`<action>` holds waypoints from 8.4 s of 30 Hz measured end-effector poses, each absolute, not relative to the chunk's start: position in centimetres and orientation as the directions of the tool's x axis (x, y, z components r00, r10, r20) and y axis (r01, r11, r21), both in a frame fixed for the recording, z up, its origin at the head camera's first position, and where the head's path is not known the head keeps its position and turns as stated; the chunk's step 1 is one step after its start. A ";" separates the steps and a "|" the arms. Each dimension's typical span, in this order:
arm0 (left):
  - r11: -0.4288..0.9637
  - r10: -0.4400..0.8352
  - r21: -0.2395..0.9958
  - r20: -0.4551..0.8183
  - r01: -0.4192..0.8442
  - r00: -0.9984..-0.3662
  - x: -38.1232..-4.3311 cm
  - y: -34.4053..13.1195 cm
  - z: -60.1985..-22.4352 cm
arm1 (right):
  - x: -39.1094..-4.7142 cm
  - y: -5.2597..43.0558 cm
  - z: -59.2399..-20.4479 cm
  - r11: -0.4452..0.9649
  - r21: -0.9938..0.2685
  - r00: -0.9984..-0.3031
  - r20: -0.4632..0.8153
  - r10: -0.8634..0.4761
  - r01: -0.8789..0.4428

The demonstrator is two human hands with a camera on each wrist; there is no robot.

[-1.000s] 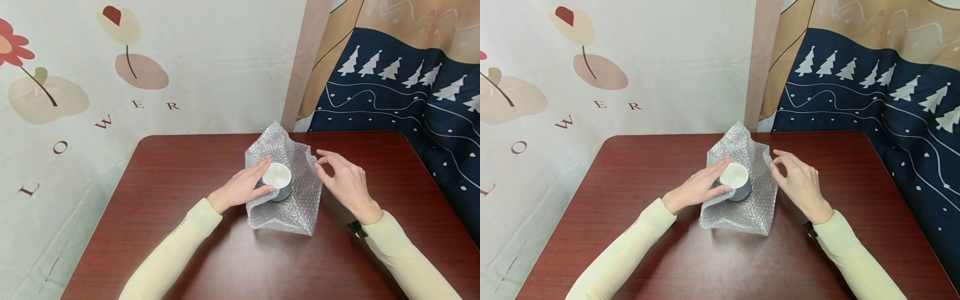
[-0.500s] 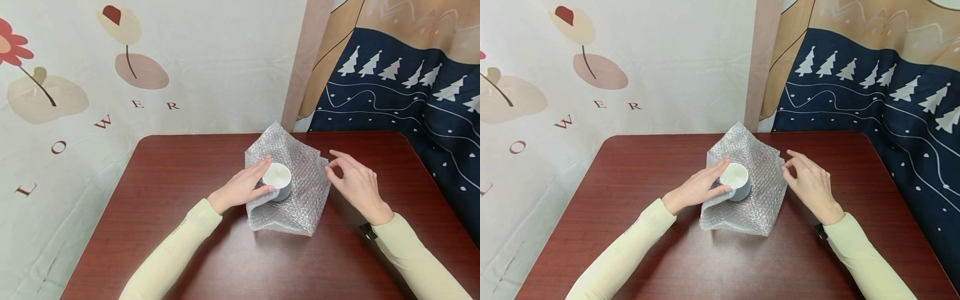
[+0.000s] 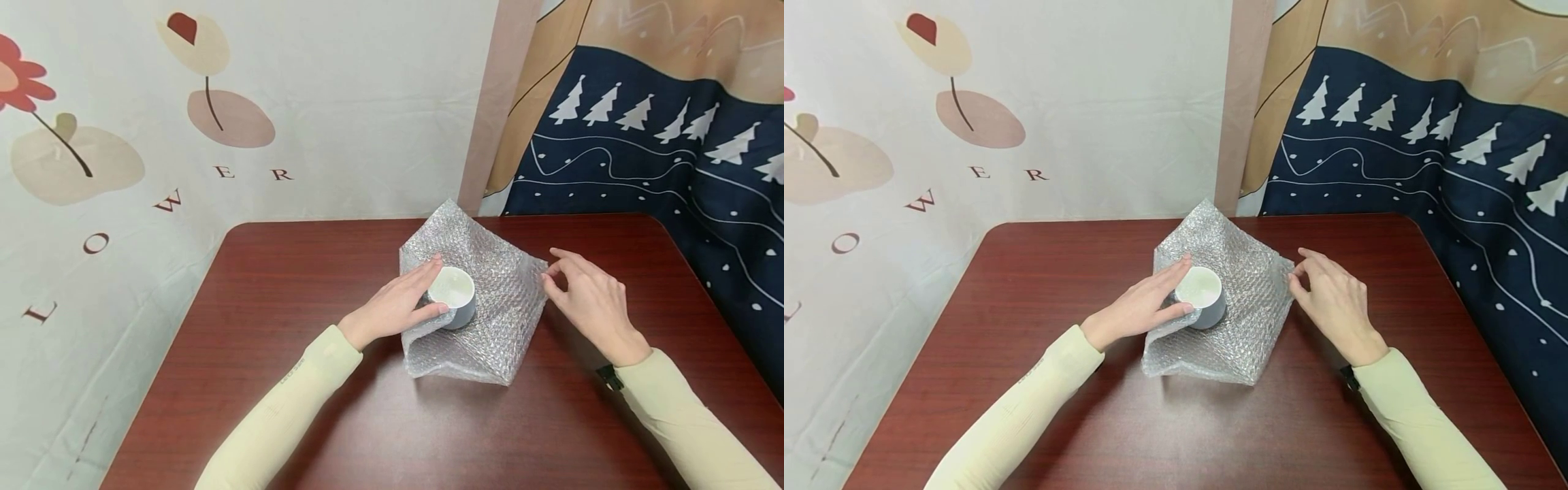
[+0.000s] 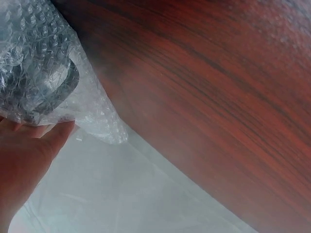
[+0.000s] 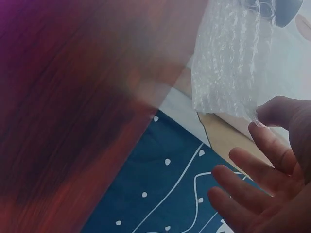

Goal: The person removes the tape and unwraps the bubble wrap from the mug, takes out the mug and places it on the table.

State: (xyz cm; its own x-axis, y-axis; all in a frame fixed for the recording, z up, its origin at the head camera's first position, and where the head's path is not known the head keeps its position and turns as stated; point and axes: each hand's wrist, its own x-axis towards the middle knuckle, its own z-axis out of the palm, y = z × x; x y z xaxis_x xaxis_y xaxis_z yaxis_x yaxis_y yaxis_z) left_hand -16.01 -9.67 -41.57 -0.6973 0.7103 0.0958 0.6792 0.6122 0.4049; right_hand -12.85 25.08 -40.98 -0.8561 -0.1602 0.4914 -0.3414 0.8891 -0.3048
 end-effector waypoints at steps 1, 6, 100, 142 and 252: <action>0.611 0.710 0.406 0.097 0.679 -0.697 -16.0 -9.7 -41.6 | -12.9 25.1 -41.0 0.892 -0.298 -0.855 0.492 -0.162 -0.340; 0.610 0.710 0.410 0.097 0.678 -0.697 -16.0 -9.7 -41.6 | -12.9 25.5 -41.2 0.898 -0.277 -0.860 0.479 -0.179 -0.341; 0.623 0.700 0.429 0.068 0.655 -0.711 -15.9 -9.7 -41.5 | -13.6 19.6 -41.7 0.571 -0.770 -0.905 0.019 -0.426 -0.285; 0.597 0.673 0.463 0.154 0.655 -0.723 -15.2 -10.1 -40.4 | -14.8 16.8 -43.1 0.502 -0.802 -0.857 0.024 -0.515 -0.324; 0.906 0.422 0.107 -0.203 0.409 -0.883 -9.8 -23.7 -43.5 | -14.8 16.5 -42.9 0.515 -0.796 -0.867 0.024 -0.498 -0.318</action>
